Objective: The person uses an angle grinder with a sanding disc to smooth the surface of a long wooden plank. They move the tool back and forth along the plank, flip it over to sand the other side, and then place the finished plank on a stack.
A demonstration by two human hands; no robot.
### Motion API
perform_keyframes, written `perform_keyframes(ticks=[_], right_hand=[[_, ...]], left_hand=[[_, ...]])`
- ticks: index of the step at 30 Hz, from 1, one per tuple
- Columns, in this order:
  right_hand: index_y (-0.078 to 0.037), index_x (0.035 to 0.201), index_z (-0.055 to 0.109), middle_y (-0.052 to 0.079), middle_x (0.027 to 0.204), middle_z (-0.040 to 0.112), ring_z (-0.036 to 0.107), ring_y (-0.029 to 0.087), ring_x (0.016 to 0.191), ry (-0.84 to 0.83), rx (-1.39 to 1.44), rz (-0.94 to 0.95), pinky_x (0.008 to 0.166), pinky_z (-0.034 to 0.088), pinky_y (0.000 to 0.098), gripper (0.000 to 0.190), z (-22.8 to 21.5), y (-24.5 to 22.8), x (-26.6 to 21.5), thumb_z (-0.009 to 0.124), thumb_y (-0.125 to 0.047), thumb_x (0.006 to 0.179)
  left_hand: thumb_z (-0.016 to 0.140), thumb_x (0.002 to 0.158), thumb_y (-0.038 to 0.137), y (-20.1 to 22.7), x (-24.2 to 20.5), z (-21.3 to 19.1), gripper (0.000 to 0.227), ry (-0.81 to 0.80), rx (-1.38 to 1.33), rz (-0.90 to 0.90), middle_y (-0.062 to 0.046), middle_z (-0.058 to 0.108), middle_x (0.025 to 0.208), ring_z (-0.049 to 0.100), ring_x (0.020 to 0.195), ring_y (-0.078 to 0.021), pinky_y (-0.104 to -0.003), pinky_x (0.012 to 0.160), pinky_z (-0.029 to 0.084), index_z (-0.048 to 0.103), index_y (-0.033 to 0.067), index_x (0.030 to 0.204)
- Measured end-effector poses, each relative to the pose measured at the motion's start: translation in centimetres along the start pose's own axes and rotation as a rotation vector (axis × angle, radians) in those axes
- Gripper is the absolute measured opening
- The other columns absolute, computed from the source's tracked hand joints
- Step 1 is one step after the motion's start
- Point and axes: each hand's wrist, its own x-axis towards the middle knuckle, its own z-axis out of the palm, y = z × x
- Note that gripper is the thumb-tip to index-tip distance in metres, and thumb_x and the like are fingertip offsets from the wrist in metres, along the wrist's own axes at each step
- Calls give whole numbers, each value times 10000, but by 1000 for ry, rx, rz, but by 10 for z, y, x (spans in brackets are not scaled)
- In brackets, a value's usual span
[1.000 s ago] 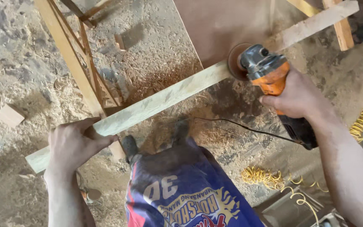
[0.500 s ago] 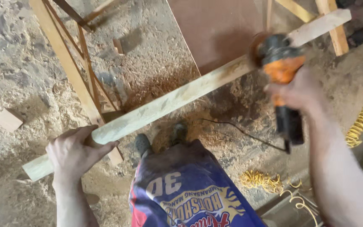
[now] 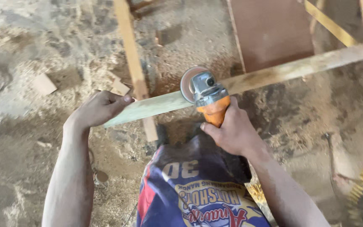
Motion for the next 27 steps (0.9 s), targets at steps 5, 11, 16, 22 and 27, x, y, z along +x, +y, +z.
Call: perform_keyframes(ticks=[5, 11, 16, 22, 27], right_hand=[[85, 1271, 457, 279, 1025, 720, 707, 448, 1018, -107, 89, -149, 854, 567, 475, 707, 51, -57, -6, 800, -247, 749], [91, 1231, 445, 284, 992, 719, 721, 438, 984, -239, 21, -135, 844, 579, 480, 678, 88, -111, -4, 780, -293, 783], [77, 1269, 448, 293, 1018, 721, 709, 461, 1001, -287, -19, -181, 860, 568, 493, 676, 98, -125, -9, 766, -288, 798], [69, 1261, 434, 270, 1024, 729, 733, 422, 968, -275, -82, -69, 865, 587, 461, 686, 81, -90, -31, 763, -340, 819], [-31, 1308, 511, 182, 864, 767, 775, 293, 635, -204, -182, 258, 768, 616, 371, 625, 35, -24, -44, 782, -333, 833]], left_hand=[[261, 1070, 527, -89, -19, 12, 679, 70, -738, 107, -103, 743, 1278, 667, 1268, -249, -443, 1199, 354, 723, 52, 1215], [162, 1059, 548, -125, 3, 89, 759, 193, -1082, 190, -143, 618, 1463, 519, 1416, -288, -485, 1244, 304, 613, 23, 1370], [198, 1098, 572, -143, 17, 100, 775, 175, -1245, 337, -222, 624, 1430, 552, 1384, -355, -513, 1234, 359, 596, -26, 1387], [167, 1061, 613, -120, 15, 74, 827, 137, -1107, 536, -149, 649, 1411, 581, 1365, -288, -452, 1206, 378, 592, -16, 1391], [283, 1094, 590, -97, 10, 67, 770, 189, -858, 512, -174, 735, 1267, 669, 1223, -330, -481, 1139, 468, 683, -37, 1293]])
